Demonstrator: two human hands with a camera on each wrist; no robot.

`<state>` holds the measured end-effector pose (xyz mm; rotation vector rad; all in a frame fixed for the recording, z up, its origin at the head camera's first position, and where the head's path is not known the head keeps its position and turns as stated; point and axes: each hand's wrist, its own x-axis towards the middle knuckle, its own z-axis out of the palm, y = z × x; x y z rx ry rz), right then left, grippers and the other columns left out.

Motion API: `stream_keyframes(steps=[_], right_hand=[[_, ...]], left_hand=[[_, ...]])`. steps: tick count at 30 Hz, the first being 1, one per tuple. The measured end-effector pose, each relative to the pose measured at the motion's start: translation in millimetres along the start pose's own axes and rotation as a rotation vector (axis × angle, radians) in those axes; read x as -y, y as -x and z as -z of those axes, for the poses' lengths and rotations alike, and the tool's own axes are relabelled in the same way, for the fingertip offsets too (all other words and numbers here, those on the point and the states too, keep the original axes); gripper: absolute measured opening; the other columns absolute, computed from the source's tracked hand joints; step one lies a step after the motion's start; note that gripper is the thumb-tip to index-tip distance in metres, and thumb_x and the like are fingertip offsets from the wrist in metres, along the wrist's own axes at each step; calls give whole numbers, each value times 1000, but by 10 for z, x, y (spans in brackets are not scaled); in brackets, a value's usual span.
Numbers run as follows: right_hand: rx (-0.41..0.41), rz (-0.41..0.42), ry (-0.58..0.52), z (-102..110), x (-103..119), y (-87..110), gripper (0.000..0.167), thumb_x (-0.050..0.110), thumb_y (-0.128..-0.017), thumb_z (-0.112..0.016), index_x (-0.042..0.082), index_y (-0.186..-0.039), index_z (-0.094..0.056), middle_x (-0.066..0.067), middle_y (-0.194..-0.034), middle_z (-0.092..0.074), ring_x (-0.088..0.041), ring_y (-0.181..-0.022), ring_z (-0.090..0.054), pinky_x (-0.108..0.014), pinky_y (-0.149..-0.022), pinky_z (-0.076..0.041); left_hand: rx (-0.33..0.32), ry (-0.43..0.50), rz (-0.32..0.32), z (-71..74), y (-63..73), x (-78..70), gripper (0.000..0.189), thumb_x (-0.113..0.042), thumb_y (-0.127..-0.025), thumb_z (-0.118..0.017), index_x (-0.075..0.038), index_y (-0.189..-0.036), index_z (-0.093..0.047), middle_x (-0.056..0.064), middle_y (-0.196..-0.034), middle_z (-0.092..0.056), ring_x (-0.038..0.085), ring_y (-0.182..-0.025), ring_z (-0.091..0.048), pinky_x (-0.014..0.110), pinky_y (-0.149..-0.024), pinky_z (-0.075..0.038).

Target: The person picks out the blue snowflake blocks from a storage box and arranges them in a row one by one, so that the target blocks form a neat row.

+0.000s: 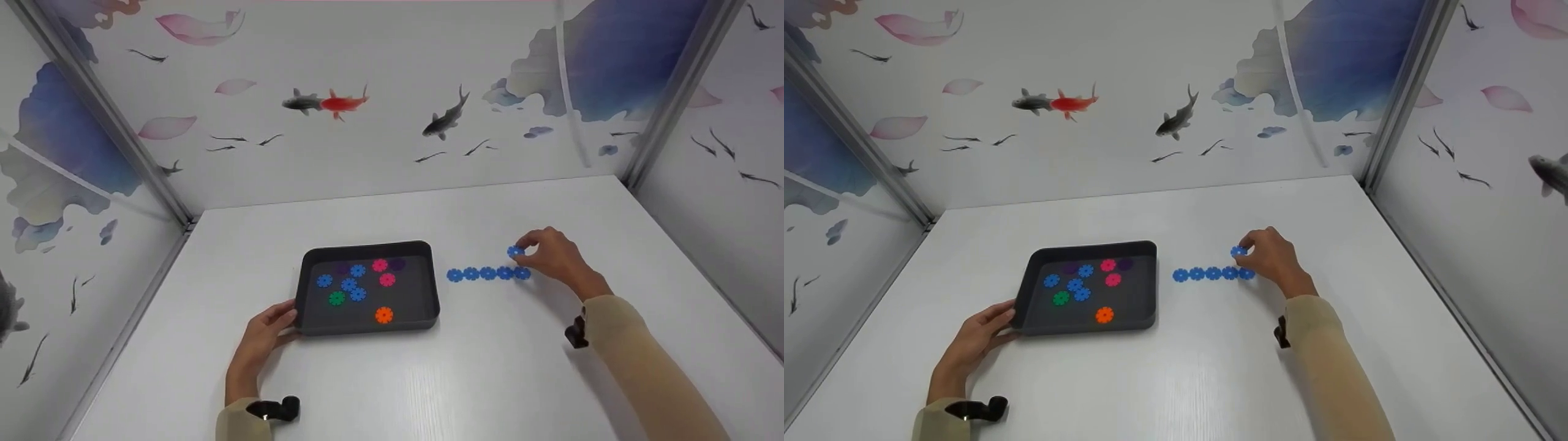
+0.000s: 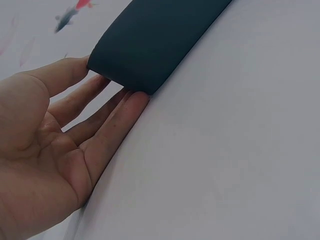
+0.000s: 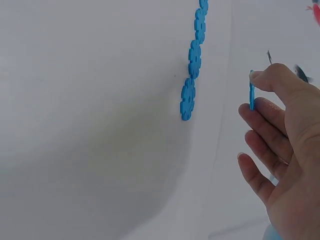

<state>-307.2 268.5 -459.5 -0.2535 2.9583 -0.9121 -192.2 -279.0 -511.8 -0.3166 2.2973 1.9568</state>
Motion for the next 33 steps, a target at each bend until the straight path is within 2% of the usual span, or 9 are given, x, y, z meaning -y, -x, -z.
stream_keyframes(steps=[15,20,25,33], right_hand=[[29,-36,56,35,-363,204,39,26,-91,-72,-1,-118,-69,-22,-115,-62,-36,-107,-56,-57,-96,-53],[47,-39,80,20,-392,231,37,23,-91,-71,-1,-119,-69,-23,-116,-61,-39,-111,-56,-61,-101,-49],[59,-7,126,4,-395,229,35,23,-91,-71,-1,-116,-71,-24,-119,-63,-43,-116,-55,-64,-104,-47],[69,-3,125,-6,-420,218,34,21,-91,-70,-2,-116,-70,-25,-120,-64,-45,-119,-54,-65,-105,-45]], left_hand=[[8,16,1,0,-8,-7,51,-25,-100,-62,-4,-145,-51,20,-146,-54,29,-129,-58,39,-103,-56],[4,4,5,-3,2,-9,48,-23,-102,-60,-5,-146,-50,20,-148,-52,32,-132,-56,40,-104,-55],[1,-4,8,-7,4,-14,49,-24,-102,-60,-5,-146,-50,20,-149,-51,34,-134,-54,40,-104,-55],[9,11,-9,0,-7,7,51,-25,-101,-62,-4,-145,-50,20,-147,-52,30,-129,-58,37,-102,-56]])
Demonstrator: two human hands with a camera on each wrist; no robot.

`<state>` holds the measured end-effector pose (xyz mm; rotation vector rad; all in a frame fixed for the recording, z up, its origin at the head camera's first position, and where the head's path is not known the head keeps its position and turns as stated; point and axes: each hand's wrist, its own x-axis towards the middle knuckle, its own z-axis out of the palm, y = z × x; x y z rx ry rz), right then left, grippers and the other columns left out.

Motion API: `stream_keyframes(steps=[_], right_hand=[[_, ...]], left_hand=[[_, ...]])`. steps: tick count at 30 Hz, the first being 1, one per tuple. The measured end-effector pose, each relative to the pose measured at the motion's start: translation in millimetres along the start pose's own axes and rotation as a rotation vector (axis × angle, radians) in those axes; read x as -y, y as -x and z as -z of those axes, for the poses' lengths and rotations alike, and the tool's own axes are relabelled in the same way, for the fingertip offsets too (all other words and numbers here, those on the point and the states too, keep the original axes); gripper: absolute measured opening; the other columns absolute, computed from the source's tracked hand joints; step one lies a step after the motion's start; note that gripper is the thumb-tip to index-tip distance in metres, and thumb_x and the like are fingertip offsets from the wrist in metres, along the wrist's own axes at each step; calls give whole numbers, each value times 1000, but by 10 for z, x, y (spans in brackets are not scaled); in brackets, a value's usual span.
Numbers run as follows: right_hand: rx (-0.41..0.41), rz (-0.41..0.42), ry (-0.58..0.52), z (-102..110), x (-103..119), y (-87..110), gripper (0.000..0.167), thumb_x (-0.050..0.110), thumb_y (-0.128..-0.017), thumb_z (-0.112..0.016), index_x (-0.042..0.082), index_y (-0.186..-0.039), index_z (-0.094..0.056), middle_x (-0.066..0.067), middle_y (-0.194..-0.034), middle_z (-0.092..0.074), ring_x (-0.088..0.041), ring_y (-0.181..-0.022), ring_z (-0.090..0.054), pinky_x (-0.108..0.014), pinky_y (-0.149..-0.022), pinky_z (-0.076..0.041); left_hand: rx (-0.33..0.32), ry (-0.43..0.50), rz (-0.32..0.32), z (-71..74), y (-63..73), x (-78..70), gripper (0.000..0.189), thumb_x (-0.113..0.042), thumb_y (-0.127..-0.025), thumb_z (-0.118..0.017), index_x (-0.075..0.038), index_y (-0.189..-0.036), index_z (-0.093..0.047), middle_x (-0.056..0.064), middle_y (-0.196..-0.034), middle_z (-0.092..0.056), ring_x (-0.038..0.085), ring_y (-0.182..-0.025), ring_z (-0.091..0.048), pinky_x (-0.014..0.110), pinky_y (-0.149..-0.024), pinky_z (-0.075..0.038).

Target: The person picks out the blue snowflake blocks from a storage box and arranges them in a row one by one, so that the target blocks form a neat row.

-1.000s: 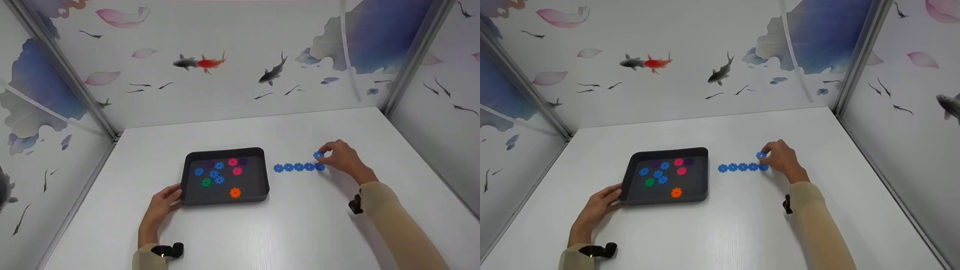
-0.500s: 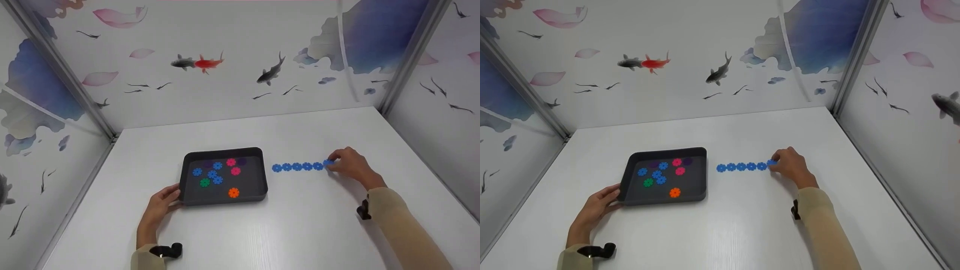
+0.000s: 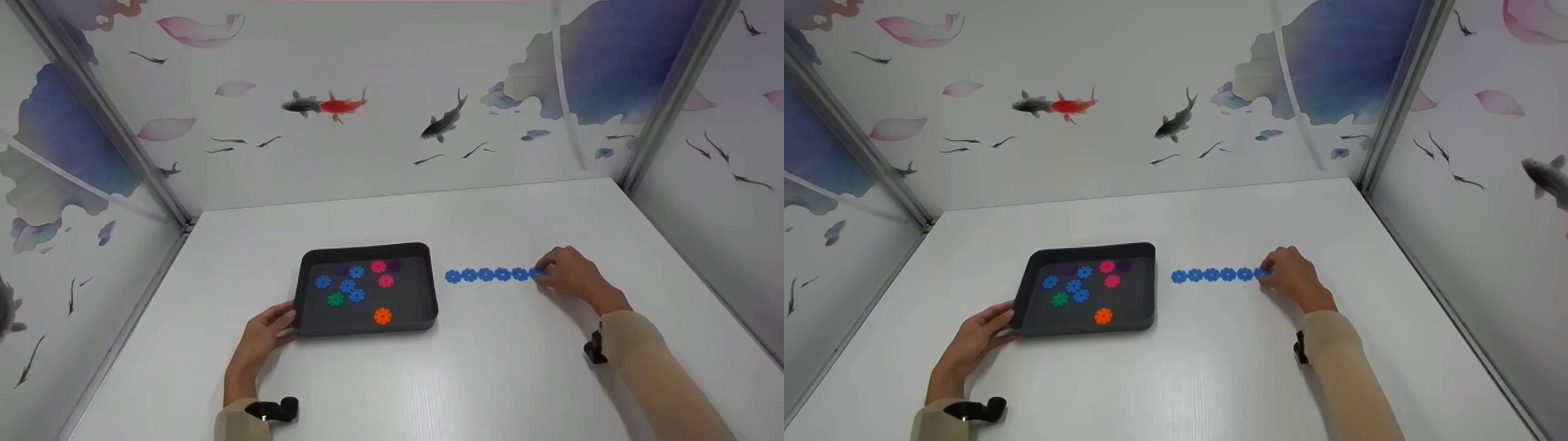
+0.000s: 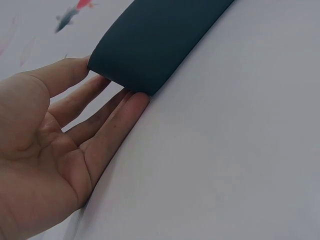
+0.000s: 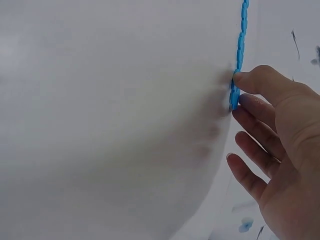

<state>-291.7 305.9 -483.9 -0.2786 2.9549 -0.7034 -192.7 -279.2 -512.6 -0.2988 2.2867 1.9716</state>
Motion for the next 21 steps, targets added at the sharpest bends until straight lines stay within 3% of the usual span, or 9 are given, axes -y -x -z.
stream_keyframes(steps=[8,17,21], right_hand=[[-26,28,-64,43,110,-50,39,25,-93,-68,-1,-123,-67,-25,-126,-62,-43,-121,-53,-63,-105,-46],[-200,169,-200,40,685,-103,26,16,-96,-66,3,-119,-70,-18,-118,-67,-39,-115,-59,-55,-97,-55],[-225,200,-262,-10,967,-110,24,13,-98,-64,4,-119,-69,-16,-117,-67,-35,-112,-61,-50,-93,-58]], left_hand=[[-7,-8,5,9,-9,-1,50,-24,-101,-61,-4,-145,-50,20,-147,-52,29,-129,-58,38,-103,-56],[-8,-14,13,4,4,-17,50,-26,-101,-61,-5,-146,-50,20,-148,-51,31,-132,-55,40,-106,-54],[-9,-22,12,1,8,-5,51,-27,-101,-61,-5,-146,-50,20,-149,-50,34,-135,-52,41,-106,-53]])
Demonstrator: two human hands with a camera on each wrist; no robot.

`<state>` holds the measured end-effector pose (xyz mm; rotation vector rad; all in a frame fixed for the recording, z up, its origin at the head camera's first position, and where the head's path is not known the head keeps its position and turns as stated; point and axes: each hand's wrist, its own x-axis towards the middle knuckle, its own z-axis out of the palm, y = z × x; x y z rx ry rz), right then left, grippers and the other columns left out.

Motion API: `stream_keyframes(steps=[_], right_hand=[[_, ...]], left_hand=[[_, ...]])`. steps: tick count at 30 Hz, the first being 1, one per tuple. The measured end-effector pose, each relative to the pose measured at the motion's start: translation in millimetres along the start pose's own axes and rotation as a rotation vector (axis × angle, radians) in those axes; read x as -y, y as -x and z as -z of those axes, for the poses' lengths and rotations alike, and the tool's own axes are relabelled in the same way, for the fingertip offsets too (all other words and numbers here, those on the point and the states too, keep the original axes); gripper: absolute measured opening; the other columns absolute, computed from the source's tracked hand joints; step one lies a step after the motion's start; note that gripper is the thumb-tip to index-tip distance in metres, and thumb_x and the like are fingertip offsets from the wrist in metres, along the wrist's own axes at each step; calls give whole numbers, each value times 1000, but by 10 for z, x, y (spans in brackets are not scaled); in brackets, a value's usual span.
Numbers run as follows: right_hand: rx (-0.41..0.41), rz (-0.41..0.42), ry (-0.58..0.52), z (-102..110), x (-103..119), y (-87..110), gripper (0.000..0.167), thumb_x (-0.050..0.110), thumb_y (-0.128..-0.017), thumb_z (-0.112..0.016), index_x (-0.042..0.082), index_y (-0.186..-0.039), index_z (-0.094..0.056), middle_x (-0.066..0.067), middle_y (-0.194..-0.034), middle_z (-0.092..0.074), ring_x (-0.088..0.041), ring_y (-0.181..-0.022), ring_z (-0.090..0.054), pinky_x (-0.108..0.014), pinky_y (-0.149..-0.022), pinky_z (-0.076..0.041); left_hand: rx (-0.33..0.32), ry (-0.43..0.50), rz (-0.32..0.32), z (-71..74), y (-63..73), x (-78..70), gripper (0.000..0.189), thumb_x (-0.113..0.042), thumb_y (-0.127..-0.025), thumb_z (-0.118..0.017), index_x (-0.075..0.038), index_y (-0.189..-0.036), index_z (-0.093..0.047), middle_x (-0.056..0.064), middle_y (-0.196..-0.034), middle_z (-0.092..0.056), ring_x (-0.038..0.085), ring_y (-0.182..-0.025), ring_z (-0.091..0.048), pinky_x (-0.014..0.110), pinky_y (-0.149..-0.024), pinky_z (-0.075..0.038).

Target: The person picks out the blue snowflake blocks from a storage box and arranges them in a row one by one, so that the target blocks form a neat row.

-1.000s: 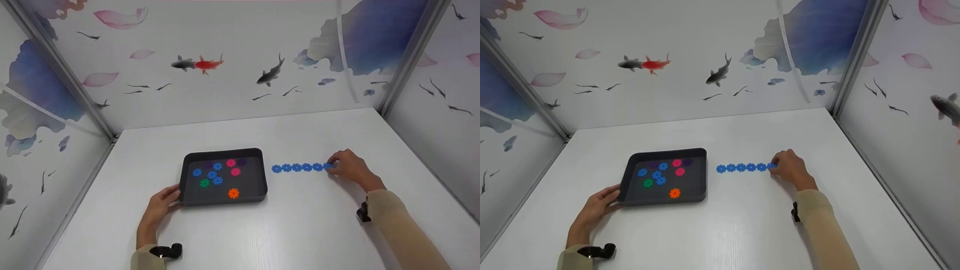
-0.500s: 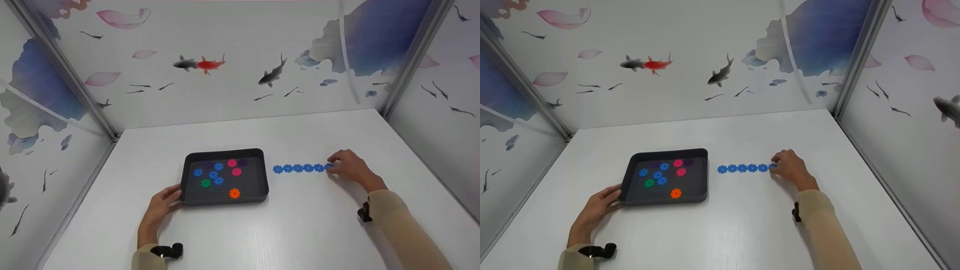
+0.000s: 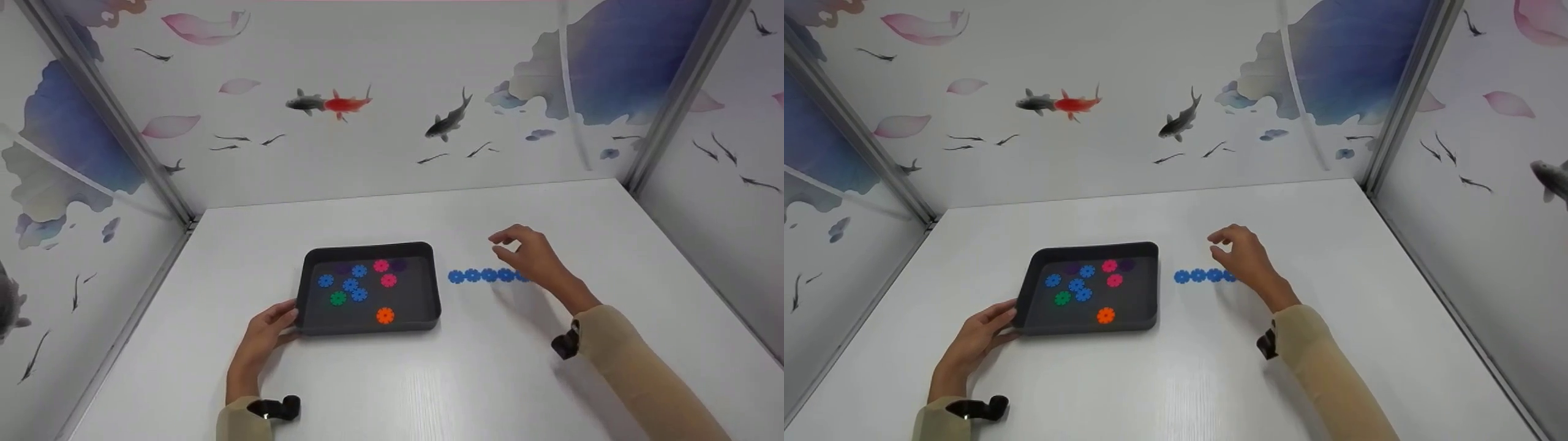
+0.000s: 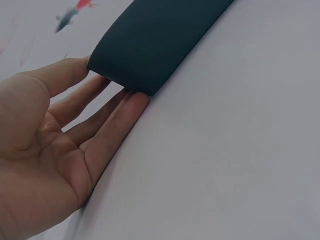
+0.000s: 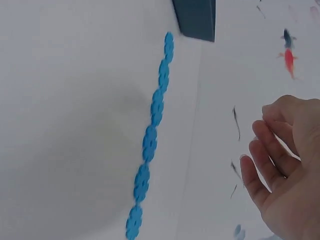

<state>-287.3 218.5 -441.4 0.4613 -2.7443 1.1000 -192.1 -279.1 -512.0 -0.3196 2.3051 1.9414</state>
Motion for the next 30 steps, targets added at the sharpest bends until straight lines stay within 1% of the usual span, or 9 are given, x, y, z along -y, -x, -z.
stream_keyframes(steps=[4,8,12,20,24,27,30], right_hand=[[18,-5,-51,-127,240,-26,25,13,-97,-65,6,-120,-69,-15,-118,-67,-31,-111,-62,-48,-95,-58],[44,-6,-85,-254,431,-51,27,15,-96,-67,6,-121,-69,-13,-120,-67,-30,-112,-63,-46,-94,-58],[66,0,-110,-388,579,-64,29,17,-95,-68,7,-122,-69,-12,-121,-66,-29,-113,-62,-45,-91,-58],[119,11,-167,-683,825,-70,31,18,-94,-71,7,-123,-68,-12,-123,-65,-29,-112,-63,-42,-88,-60],[127,15,-170,-819,954,-99,32,19,-93,-72,7,-122,-68,-12,-120,-66,-26,-108,-63,-41,-92,-59],[146,6,-169,-919,1046,-112,33,19,-92,-73,8,-123,-68,-11,-118,-66,-24,-108,-63,-40,-95,-58],[170,-12,-185,-1027,1132,-121,33,19,-92,-73,8,-123,-68,-10,-118,-65,-26,-109,-63,-40,-98,-58]], left_hand=[[-3,-3,-3,-2,-2,6,52,-28,-100,-62,-5,-146,-50,20,-149,-50,34,-136,-51,40,-105,-54],[-6,17,-5,0,-11,12,50,-25,-100,-62,-4,-144,-51,20,-146,-54,32,-132,-55,39,-103,-56],[-11,20,-5,0,-16,10,48,-24,-101,-61,-4,-144,-52,20,-144,-55,30,-129,-58,38,-102,-56],[-6,18,-3,-17,-13,-8,49,-24,-101,-61,-5,-144,-52,20,-146,-54,32,-131,-56,40,-104,-55],[-1,11,-5,-12,-11,-5,50,-26,-101,-61,-5,-145,-51,20,-147,-53,33,-133,-54,40,-105,-54],[0,10,-2,-9,-10,-5,49,-26,-101,-61,-5,-145,-51,20,-147,-52,33,-133,-54,41,-105,-55],[-4,13,0,-11,-9,-9,49,-25,-101,-61,-5,-145,-51,20,-147,-53,32,-133,-54,40,-104,-55]])
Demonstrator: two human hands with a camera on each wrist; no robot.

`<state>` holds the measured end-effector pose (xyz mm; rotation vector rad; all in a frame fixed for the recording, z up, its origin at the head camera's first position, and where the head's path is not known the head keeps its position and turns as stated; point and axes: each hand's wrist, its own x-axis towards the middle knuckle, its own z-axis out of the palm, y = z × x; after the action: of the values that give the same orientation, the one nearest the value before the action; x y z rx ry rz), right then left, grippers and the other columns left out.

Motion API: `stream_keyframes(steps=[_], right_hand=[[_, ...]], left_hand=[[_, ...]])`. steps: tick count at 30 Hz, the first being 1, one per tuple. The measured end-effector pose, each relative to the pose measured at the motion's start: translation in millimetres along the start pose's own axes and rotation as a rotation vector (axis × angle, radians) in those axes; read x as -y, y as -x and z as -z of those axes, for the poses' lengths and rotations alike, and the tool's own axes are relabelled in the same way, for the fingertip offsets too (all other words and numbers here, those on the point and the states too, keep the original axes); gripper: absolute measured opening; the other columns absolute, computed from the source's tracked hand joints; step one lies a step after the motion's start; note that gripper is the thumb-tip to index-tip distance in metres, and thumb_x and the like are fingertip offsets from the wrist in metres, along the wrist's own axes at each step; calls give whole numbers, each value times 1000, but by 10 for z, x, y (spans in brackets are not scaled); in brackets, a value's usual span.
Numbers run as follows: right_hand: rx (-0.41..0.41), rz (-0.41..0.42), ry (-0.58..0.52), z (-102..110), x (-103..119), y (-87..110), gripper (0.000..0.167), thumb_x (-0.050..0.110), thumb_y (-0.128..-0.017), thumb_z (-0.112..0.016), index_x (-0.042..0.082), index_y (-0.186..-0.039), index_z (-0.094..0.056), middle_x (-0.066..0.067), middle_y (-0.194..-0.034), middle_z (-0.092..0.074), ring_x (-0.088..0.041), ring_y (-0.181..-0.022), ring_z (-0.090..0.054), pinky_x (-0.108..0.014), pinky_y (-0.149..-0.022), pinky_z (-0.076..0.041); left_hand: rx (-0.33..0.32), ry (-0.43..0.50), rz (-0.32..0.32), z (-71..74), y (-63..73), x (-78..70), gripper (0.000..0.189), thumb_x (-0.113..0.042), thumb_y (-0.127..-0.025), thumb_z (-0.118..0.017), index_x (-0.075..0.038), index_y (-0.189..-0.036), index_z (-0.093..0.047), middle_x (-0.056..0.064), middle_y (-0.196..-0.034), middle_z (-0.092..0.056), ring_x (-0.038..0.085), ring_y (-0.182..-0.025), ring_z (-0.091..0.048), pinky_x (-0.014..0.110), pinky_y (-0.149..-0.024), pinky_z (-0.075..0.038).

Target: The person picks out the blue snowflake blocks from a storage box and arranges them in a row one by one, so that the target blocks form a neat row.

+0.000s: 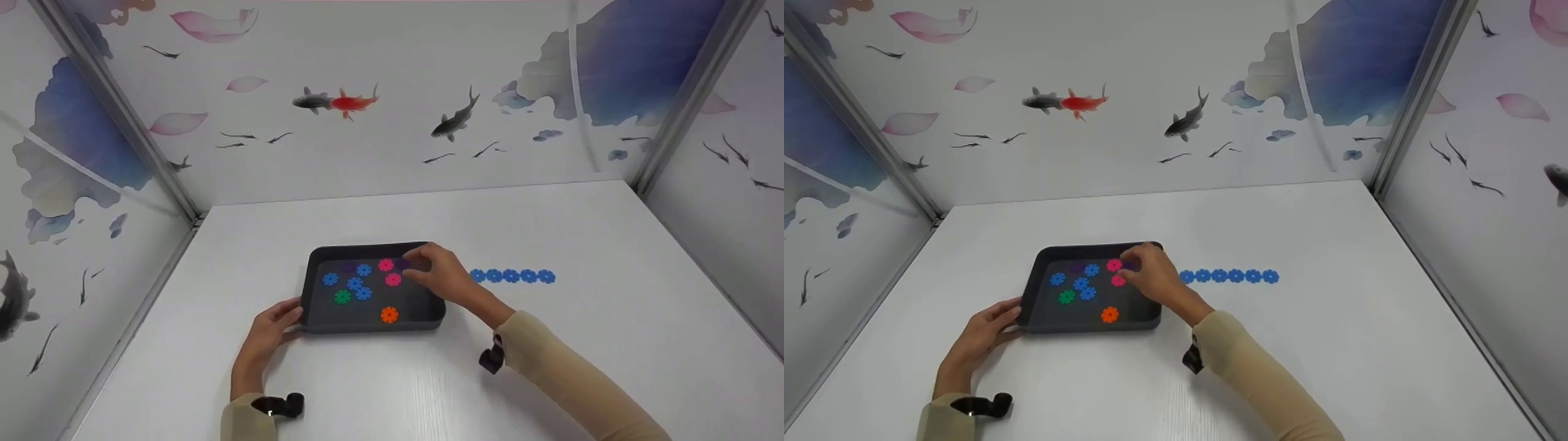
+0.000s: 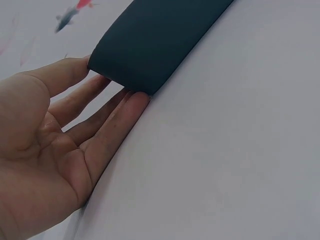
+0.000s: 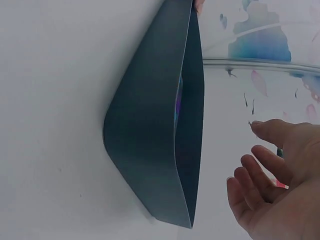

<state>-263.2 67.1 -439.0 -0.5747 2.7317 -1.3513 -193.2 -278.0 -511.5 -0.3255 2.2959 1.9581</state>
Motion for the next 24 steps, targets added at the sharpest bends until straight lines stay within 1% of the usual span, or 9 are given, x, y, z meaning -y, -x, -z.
stream_keyframes(steps=[5,9,14,19,24], right_hand=[[15,-14,-47,-211,71,-8,35,19,-91,-74,7,-123,-68,-13,-121,-63,-33,-114,-61,-42,-101,-56],[37,-12,-53,-369,87,0,35,21,-91,-75,8,-123,-68,-14,-122,-64,-33,-113,-60,-42,-99,-56],[74,-11,-63,-518,79,-44,38,20,-91,-75,4,-124,-67,-17,-121,-64,-31,-111,-61,-41,-96,-58],[103,-54,-68,-617,63,-96,39,21,-92,-74,3,-125,-66,-18,-120,-63,-27,-108,-61,-39,-94,-59],[111,-115,-72,-708,70,-160,40,23,-91,-75,5,-125,-66,-15,-123,-64,-25,-105,-60,-36,-92,-59]], left_hand=[[-2,3,-14,-6,-6,-5,49,-24,-101,-62,-5,-144,-52,20,-145,-54,31,-130,-57,39,-103,-55],[-5,23,-20,-11,3,4,47,-21,-101,-62,-3,-143,-53,20,-144,-55,29,-127,-59,39,-102,-56],[-14,35,-14,-9,19,-3,47,-20,-100,-62,-3,-143,-53,20,-143,-56,29,-126,-59,40,-103,-56],[-14,23,-14,-3,9,12,47,-22,-100,-63,-4,-142,-54,20,-142,-57,30,-127,-59,40,-103,-56],[-15,23,-11,-7,4,19,47,-22,-100,-63,-4,-142,-54,20,-143,-56,31,-129,-58,40,-102,-56]])
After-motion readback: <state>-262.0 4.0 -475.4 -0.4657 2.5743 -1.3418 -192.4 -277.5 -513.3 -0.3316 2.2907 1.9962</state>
